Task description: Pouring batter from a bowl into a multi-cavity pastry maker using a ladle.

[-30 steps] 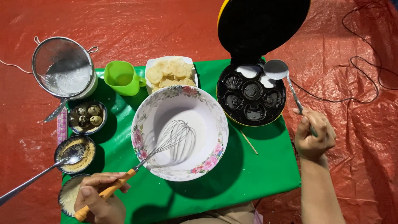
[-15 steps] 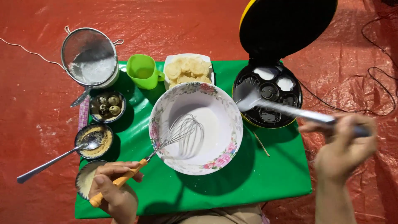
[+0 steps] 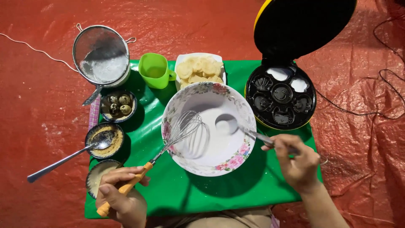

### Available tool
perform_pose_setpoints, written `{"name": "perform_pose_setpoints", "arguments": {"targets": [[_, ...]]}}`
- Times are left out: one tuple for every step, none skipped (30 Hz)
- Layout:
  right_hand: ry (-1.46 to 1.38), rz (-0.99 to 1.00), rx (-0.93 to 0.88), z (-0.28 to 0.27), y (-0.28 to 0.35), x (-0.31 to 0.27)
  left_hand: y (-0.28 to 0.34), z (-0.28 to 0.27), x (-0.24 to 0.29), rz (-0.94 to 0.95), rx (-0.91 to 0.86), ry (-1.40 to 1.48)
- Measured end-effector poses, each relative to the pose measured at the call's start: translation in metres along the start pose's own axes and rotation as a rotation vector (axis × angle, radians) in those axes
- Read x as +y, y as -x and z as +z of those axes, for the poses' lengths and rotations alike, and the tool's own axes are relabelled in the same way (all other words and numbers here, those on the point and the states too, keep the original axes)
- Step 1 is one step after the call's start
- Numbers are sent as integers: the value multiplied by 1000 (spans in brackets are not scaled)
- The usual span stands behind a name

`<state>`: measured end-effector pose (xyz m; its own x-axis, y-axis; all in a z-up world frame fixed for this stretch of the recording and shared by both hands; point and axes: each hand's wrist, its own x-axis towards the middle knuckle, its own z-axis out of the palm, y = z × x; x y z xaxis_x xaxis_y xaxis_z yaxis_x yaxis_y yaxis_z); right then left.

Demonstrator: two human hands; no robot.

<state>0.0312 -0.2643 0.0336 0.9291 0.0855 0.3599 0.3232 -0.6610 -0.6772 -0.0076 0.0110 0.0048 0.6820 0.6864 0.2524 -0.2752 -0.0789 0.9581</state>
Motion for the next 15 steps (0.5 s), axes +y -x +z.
{"name": "perform_pose_setpoints", "arguments": {"targets": [[4, 0, -4, 3, -1, -2, 0, 1, -1, -4, 2, 1], [-57, 140, 70, 5, -3, -4, 0, 3, -1, -6, 6, -6], [-118, 279, 144, 7, -4, -6, 0, 5, -2, -8, 10, -13], [-118, 280, 141, 8, -5, -6, 0, 5, -3, -9, 13, -15], [-206, 335, 168, 8, -5, -6, 0, 6, -4, -18, -11, 4], [-296, 390, 197, 9, -6, -6, -1, 6, -5, -23, -37, 22], [-299, 390, 195, 9, -9, -9, -2, 6, -5, -21, -35, 19], [-315, 372, 204, 8, -11, -12, -2, 7, -4, -35, -38, 17], [-330, 355, 213, 7, -13, -16, -2, 9, -4, -49, -41, 15], [-330, 355, 213, 6, -15, -19, -2, 9, -4, -49, -42, 14], [-338, 334, 225, 5, -18, -23, -2, 10, -5, -60, -55, 33], [-347, 314, 237, 5, -20, -27, -2, 10, -5, -71, -69, 50], [-347, 315, 238, 6, -23, -29, -1, 9, -4, -71, -70, 49], [-379, 286, 242, 6, -27, -30, -1, 10, -4, -105, -73, 76], [-410, 257, 247, 7, -30, -32, -1, 10, -3, -138, -77, 102]]}}
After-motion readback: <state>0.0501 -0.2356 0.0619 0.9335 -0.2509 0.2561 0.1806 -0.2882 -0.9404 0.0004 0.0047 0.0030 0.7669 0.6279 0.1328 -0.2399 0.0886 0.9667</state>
